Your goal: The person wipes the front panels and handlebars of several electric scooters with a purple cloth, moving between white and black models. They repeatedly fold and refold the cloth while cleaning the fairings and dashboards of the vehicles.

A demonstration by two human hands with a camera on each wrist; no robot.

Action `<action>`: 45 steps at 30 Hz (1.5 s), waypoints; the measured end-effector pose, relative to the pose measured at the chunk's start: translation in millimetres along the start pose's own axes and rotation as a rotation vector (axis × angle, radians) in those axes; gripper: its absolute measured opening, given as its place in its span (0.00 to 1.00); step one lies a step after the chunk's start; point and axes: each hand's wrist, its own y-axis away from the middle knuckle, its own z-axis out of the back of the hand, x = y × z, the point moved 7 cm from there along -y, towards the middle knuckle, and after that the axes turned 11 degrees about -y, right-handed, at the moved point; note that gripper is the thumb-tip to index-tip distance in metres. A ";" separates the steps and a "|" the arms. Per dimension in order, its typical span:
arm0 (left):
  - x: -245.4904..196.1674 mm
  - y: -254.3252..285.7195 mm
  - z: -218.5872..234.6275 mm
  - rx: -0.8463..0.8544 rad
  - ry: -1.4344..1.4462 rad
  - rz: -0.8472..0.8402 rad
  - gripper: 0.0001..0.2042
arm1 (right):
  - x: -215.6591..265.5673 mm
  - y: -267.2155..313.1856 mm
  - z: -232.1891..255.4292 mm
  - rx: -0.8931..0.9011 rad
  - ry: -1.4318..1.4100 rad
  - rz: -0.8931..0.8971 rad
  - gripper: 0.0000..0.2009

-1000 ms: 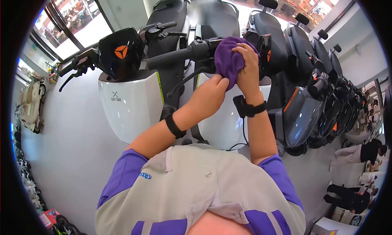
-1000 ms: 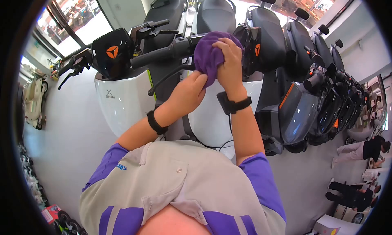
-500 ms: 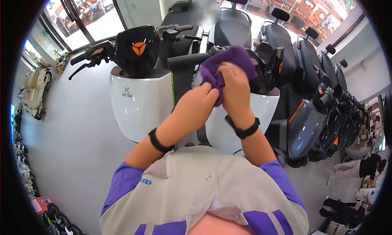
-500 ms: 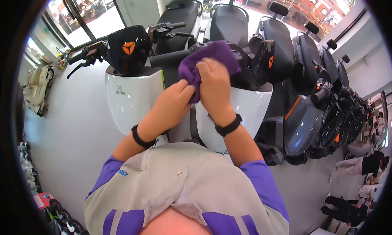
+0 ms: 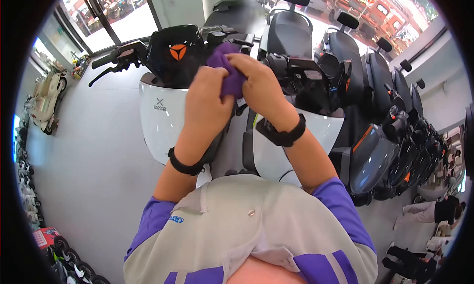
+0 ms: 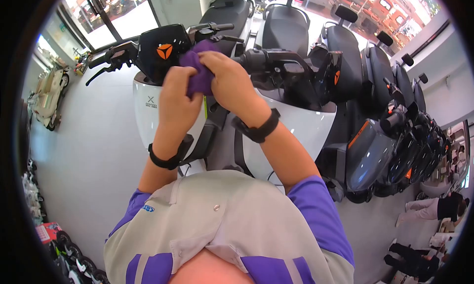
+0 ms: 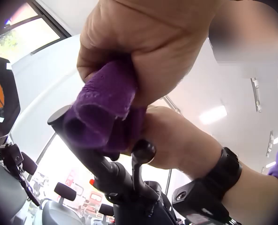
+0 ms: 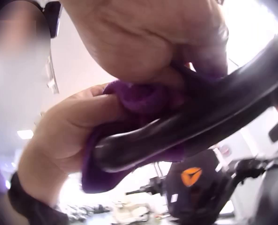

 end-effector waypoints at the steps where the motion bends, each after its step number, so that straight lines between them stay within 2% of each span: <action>1: -10.9 0.4 8.5 -0.069 0.003 -0.057 0.18 | 1.6 -2.1 1.6 -0.039 -0.226 -0.087 0.13; 2: -23.1 0.0 16.7 -0.138 0.005 -0.116 0.18 | -1.6 -0.7 2.1 -0.083 -0.454 -0.171 0.12; 3: -33.8 0.9 22.5 -0.213 0.004 -0.178 0.19 | -5.3 3.5 13.4 -0.177 -0.475 -0.098 0.08; 5: -57.6 11.2 5.8 -0.109 0.107 -0.315 0.22 | 18.9 18.9 50.9 -0.340 -0.063 0.075 0.08; 7: -78.4 25.3 -24.7 0.050 0.211 -0.435 0.17 | 15.2 53.2 86.9 -0.462 -0.002 0.136 0.08; 9: -90.6 47.7 -69.5 0.245 0.269 -0.520 0.18 | 2.6 106.3 119.4 -0.533 -0.008 0.111 0.10; 11: -90.3 77.9 -117.1 0.392 0.296 -0.553 0.17 | 2.7 158.4 139.1 -0.522 0.311 0.032 0.08; 13: -85.1 107.8 -165.8 0.479 0.283 -0.556 0.16 | -19.5 206.1 140.7 -0.408 0.534 -0.174 0.12; 16: -75.4 145.9 -218.6 0.685 0.145 -0.476 0.17 | -77.6 272.4 122.8 -0.290 0.655 -0.472 0.21; 19: -57.0 185.2 -239.5 0.644 0.141 -0.458 0.15 | -91.5 283.9 83.6 -0.311 0.584 -0.553 0.21; 21: -35.8 207.3 -236.8 0.784 0.106 -0.309 0.14 | -101.0 272.7 53.7 -0.201 0.574 -0.490 0.18; 22: -21.0 215.5 -234.9 0.849 0.085 -0.241 0.14 | -107.9 262.2 35.4 -0.127 0.505 -0.393 0.15; 23: 7.6 230.4 -239.8 0.866 0.078 -0.087 0.13 | -114.6 251.4 17.2 -0.058 0.437 -0.296 0.13; 24: 41.6 246.1 -244.9 0.801 0.052 -0.029 0.15 | -125.9 237.4 -5.8 0.014 0.294 -0.262 0.11; 25: 81.0 258.3 -238.4 0.708 0.101 0.195 0.18 | -130.6 228.9 -25.1 0.084 0.144 -0.222 0.10; 27: 105.8 223.8 -188.4 0.461 -0.072 0.352 0.22 | -154.1 221.6 -33.0 -0.110 -0.145 -0.496 0.11; 28: 105.9 195.9 -166.0 0.410 -0.072 0.283 0.22 | -164.1 209.1 -47.0 -0.195 -0.304 -0.613 0.11; 29: 100.0 170.8 -142.9 0.356 -0.079 0.225 0.22 | -161.1 196.7 -47.9 -0.305 -0.404 -0.549 0.10; 30: 92.5 155.1 -119.0 0.303 -0.090 0.179 0.22 | -148.4 182.2 -40.7 -0.345 -0.294 -0.448 0.08; 31: 88.5 145.1 -102.9 0.303 -0.078 0.201 0.21 | -137.4 173.8 -37.6 -0.431 -0.269 -0.335 0.07; 32: 85.3 134.7 -92.3 0.302 -0.059 0.223 0.21 | -137.4 172.9 -39.5 -0.458 -0.253 -0.375 0.07; 33: 86.5 128.9 -83.0 0.293 -0.033 0.236 0.20 | -148.5 176.9 -51.5 -0.495 -0.455 -0.528 0.08; 35: 99.5 136.6 -73.8 0.318 -0.074 0.256 0.19 | -145.8 171.9 -67.8 -0.507 -0.404 -0.626 0.09; 38: 152.8 174.4 -61.8 0.301 -0.159 0.346 0.17 | -145.9 161.3 -123.6 -0.374 -0.368 -0.627 0.15; 41: 239.3 248.4 -33.9 0.266 -0.287 0.486 0.15 | -121.9 162.6 -200.5 -0.020 -0.081 -0.254 0.20; 43: 293.6 298.6 -12.1 0.360 -0.326 0.720 0.14 | -109.8 181.3 -261.1 0.196 0.009 -0.203 0.25; 45: 331.6 323.9 5.1 0.381 -0.320 0.788 0.12 | -99.1 191.1 -304.7 0.363 0.010 -0.203 0.22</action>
